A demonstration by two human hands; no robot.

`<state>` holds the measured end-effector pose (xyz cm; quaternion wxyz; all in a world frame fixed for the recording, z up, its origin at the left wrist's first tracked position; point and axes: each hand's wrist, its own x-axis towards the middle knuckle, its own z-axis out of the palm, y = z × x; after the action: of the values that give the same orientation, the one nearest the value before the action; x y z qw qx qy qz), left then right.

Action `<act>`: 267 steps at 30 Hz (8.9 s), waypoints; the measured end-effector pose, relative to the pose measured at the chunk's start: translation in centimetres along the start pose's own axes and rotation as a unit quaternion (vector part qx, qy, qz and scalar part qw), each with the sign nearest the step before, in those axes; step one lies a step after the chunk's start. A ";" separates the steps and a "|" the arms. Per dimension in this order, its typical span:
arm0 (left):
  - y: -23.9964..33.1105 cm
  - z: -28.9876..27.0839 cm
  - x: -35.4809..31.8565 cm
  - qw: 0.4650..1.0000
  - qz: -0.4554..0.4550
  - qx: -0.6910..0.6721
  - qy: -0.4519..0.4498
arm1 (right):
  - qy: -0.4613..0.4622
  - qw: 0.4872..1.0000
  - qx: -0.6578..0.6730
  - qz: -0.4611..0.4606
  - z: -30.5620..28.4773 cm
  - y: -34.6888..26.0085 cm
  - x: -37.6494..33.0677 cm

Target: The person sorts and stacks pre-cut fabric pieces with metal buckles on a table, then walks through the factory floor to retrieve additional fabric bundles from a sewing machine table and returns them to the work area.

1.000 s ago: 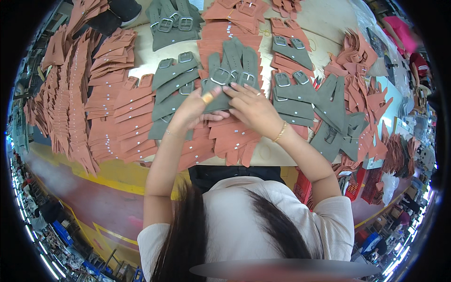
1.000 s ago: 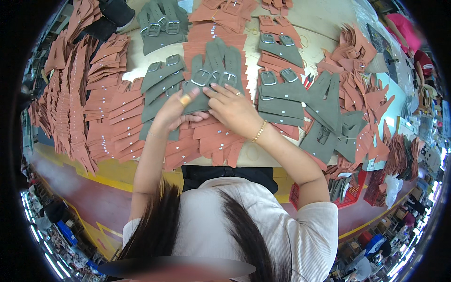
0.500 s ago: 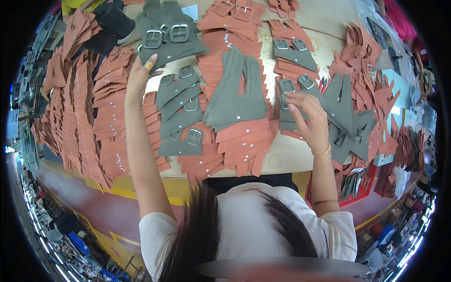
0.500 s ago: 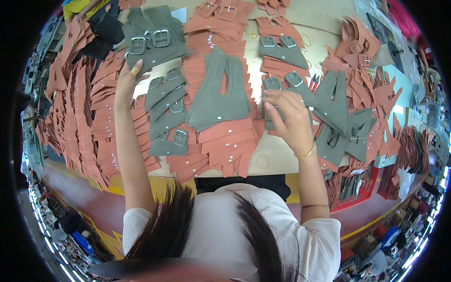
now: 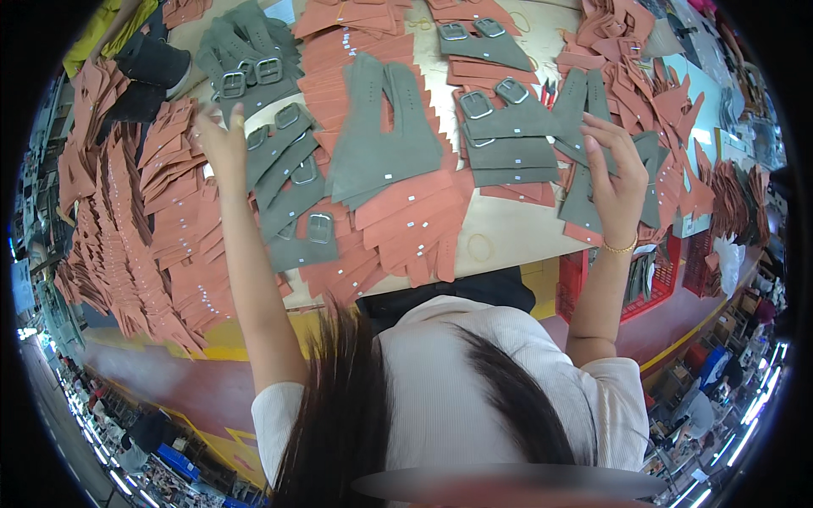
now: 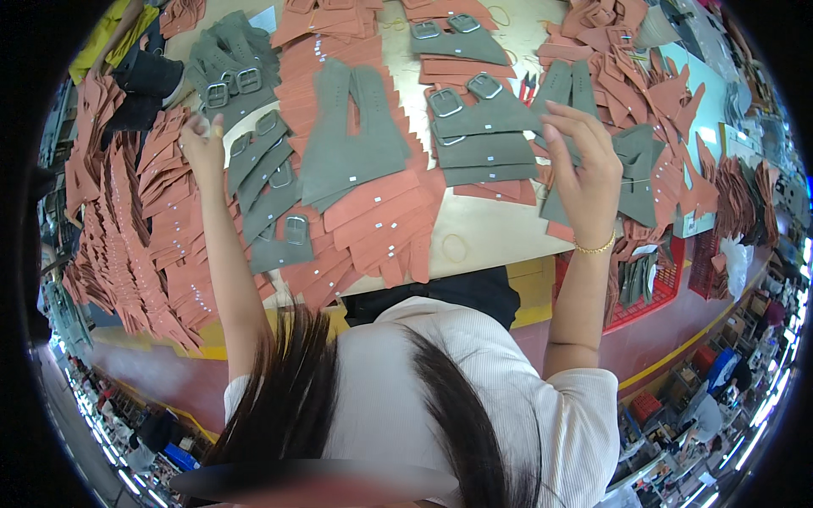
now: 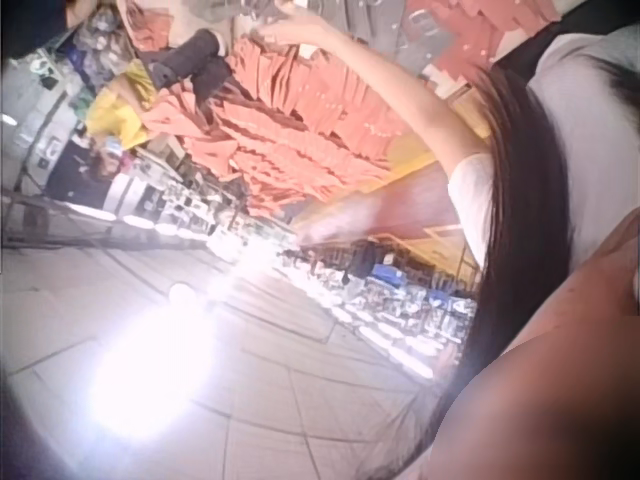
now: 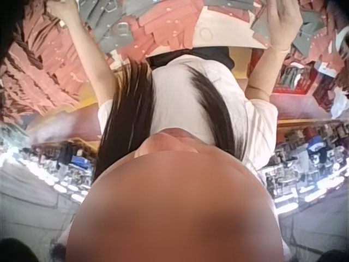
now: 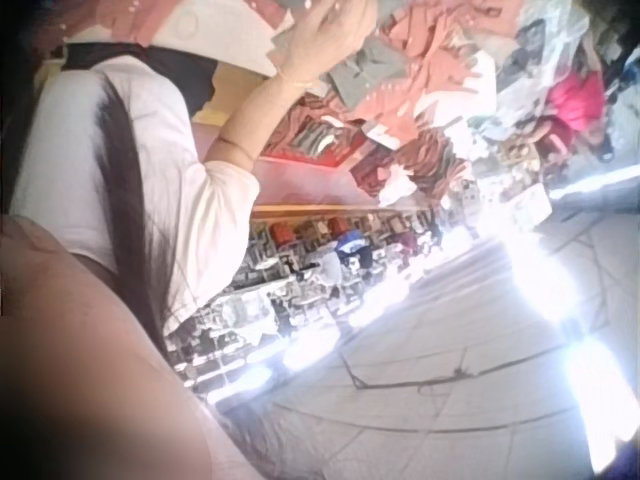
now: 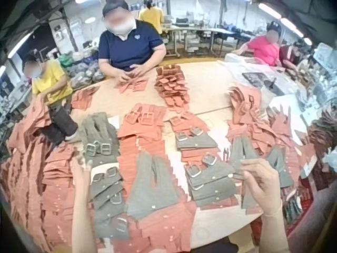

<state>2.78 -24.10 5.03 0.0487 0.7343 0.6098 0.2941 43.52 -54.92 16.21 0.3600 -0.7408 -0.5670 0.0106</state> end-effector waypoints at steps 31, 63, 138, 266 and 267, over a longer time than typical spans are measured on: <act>16.4 -4.0 -12.8 0.855 -0.221 -0.307 -0.354 | 0.000 0.946 -0.154 0.284 -7.1 11.0 -9.7; 13.4 -4.9 -13.5 0.707 -0.373 -0.511 -0.315 | -0.199 0.903 0.374 0.072 10.0 -6.5 1.3; 13.2 -4.7 -14.0 0.607 -0.396 -0.606 -0.326 | -0.161 0.929 0.006 -0.333 15.4 -9.9 0.4; 13.2 -3.6 -13.4 0.736 -0.331 -0.468 -0.361 | -0.072 0.865 -0.412 0.277 0.2 10.9 -1.2; 13.2 -3.6 -13.4 0.735 -0.334 -0.466 -0.363 | -0.037 0.885 -0.397 0.239 -0.3 10.1 -0.8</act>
<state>11.30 -40.82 8.65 0.6974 0.4201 0.5382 0.2178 51.80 -56.78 10.63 0.0013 -0.9341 -0.3420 -0.1023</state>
